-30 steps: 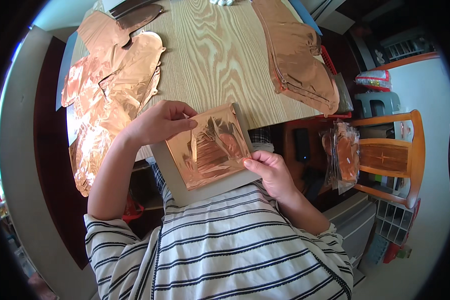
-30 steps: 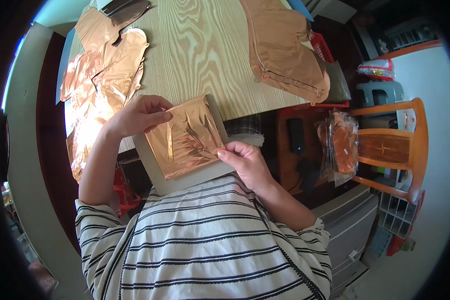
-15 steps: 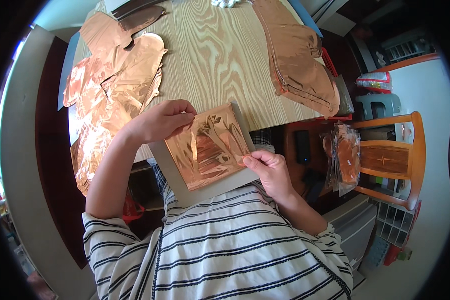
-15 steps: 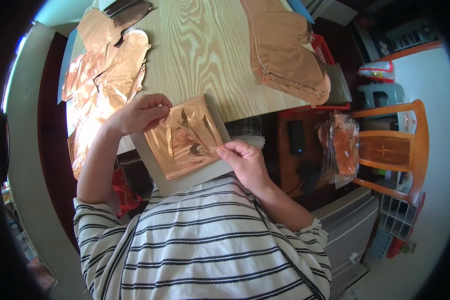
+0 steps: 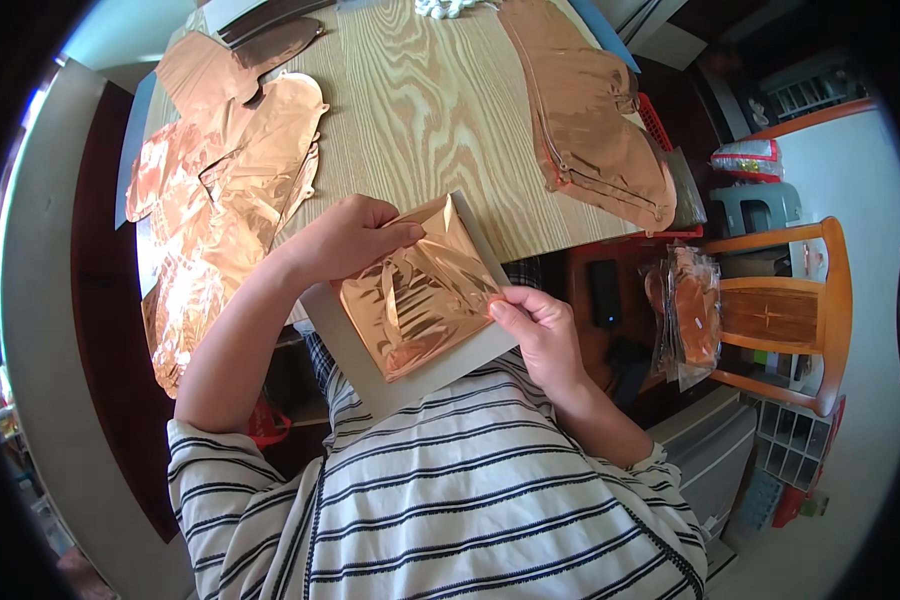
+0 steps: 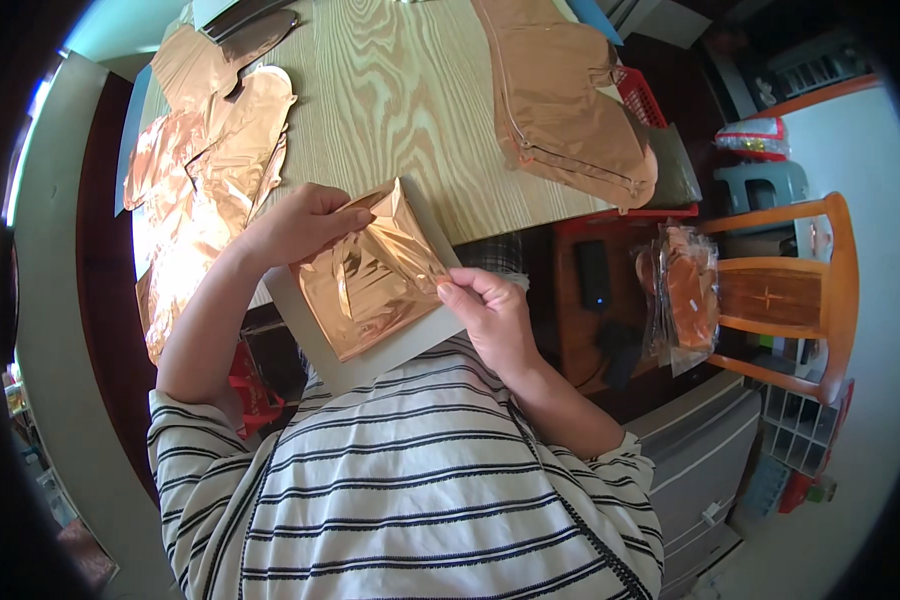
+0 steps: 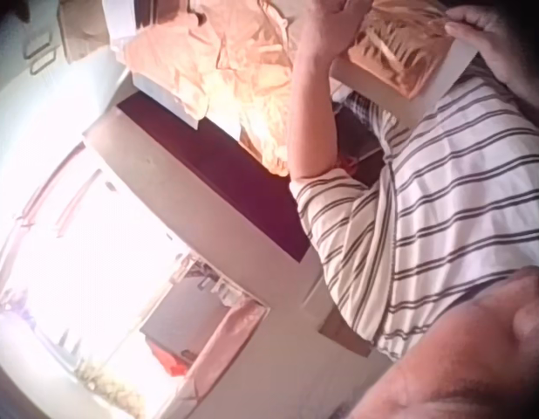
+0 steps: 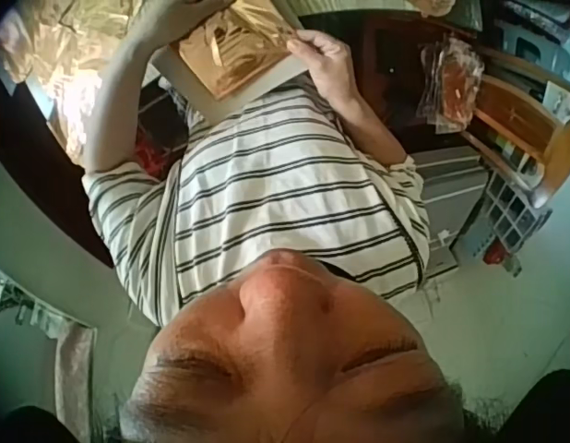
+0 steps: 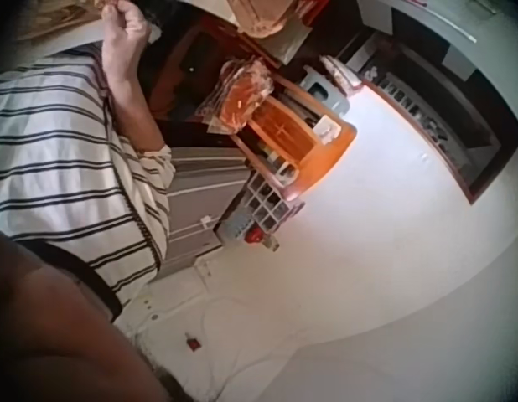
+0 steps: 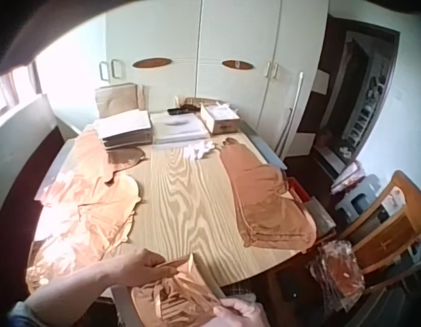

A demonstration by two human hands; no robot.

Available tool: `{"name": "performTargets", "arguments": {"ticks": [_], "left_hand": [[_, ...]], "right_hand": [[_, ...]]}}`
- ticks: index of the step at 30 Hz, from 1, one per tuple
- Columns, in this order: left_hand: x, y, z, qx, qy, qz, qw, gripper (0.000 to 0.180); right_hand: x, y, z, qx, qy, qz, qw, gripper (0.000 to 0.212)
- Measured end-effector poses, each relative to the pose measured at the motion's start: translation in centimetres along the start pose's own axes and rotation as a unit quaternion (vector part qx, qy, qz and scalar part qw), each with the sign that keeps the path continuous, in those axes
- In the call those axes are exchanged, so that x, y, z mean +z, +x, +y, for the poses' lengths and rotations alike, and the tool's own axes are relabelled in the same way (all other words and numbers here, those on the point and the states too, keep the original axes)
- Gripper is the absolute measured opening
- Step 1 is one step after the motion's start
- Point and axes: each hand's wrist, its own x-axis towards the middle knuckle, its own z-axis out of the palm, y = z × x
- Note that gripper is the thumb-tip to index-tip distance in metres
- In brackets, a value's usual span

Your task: Folding foil decorations and placing them into clear plastic bags with cardboard headers.

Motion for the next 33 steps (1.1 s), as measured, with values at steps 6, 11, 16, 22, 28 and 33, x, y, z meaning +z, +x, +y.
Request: {"name": "performTargets", "arguments": {"ticks": [6, 11, 16, 22, 28, 33], "left_hand": [[0.1, 0.3, -0.2, 0.024, -0.021, -0.003, 0.999, 0.044], [0.0, 0.5, -0.8, 0.042, -0.019, -0.009, 0.999, 0.048], [-0.2, 0.5, -1.3, 0.033, -0.06, -0.027, 0.997, 0.05], [-0.4, 0.2, -0.6, 0.017, -0.104, -0.029, 0.994, 0.049], [-1.7, 1.3, 1.7, 0.032, -0.084, -0.05, 0.995, 0.046], [-1.5, 5.0, 2.8, -0.041, -0.037, -0.052, 0.997, 0.042]], "right_hand": [[0.4, -0.4, -0.3, -0.016, 0.116, 0.02, 0.993, 0.047], [-0.1, 0.1, 0.0, 0.082, 0.221, -0.01, 0.972, 0.037], [-0.7, 0.1, 0.7, 0.083, 0.215, -0.026, 0.973, 0.022], [0.0, -0.4, -0.8, 0.029, 0.187, -0.014, 0.982, 0.027], [-0.6, -1.0, -4.1, -0.053, 0.08, 0.054, 0.994, 0.031], [-2.6, 1.9, 0.2, -0.012, 0.15, 0.114, 0.982, 0.035]]}}
